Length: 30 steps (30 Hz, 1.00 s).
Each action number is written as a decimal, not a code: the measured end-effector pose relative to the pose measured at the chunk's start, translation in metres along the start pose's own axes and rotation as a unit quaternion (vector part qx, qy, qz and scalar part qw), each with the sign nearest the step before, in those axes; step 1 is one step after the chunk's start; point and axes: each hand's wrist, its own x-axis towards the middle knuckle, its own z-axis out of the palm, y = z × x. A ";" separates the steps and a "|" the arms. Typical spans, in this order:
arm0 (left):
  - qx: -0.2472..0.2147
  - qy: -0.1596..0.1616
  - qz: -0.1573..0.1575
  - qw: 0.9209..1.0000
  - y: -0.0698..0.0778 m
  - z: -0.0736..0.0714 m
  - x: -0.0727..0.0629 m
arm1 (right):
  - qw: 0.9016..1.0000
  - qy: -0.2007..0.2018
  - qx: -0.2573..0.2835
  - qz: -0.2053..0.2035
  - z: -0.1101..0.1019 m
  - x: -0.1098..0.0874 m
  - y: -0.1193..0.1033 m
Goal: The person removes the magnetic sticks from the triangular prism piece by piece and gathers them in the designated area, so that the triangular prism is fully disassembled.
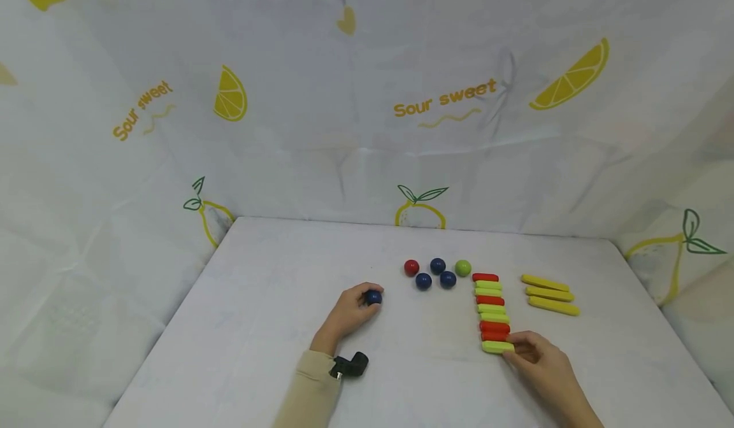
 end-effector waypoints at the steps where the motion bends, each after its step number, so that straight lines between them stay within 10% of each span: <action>1: -0.001 0.001 0.001 1.000 0.000 0.000 0.000 | 1.000 0.004 -0.007 0.001 0.000 0.000 0.000; 19: 0.020 0.006 0.011 1.000 -0.001 0.000 0.001 | 0.997 0.068 -0.012 -0.030 0.000 -0.001 -0.004; 30: -0.018 0.013 -0.023 0.999 0.000 0.001 0.006 | 0.998 0.034 0.017 -0.049 0.006 -0.003 -0.020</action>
